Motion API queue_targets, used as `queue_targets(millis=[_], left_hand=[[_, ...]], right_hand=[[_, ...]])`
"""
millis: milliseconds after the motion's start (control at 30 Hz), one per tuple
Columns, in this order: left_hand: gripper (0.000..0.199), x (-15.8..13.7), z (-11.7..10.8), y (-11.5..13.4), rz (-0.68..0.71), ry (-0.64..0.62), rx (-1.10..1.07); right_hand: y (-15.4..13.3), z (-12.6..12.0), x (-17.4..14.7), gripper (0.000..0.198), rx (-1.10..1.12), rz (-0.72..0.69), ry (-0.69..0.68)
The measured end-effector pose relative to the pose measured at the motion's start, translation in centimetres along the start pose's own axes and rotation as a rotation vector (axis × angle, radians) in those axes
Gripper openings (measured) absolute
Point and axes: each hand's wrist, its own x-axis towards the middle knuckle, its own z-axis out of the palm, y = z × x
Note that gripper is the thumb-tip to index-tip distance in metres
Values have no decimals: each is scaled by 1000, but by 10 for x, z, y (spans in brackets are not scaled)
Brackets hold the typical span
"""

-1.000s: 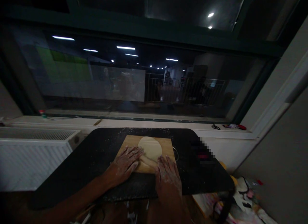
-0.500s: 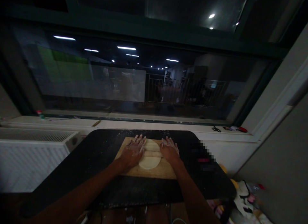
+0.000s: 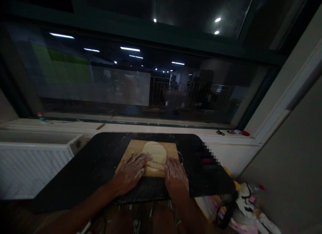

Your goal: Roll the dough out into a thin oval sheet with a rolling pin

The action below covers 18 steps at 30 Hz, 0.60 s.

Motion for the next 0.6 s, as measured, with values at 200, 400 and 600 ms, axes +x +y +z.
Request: queue_targets(millis=[200,400,600], left_hand=[[64,-25,-10,1,54,-39,4],[55,-7,-5,2,2,-19,-21],[52,39,12,-16,-108,-81,-19]], right_hand=[[-5,1,-30,49,78,-28,79],[3,-6,6,51,43,-22,-50],[6,-7,92,55,-84,29,-381]])
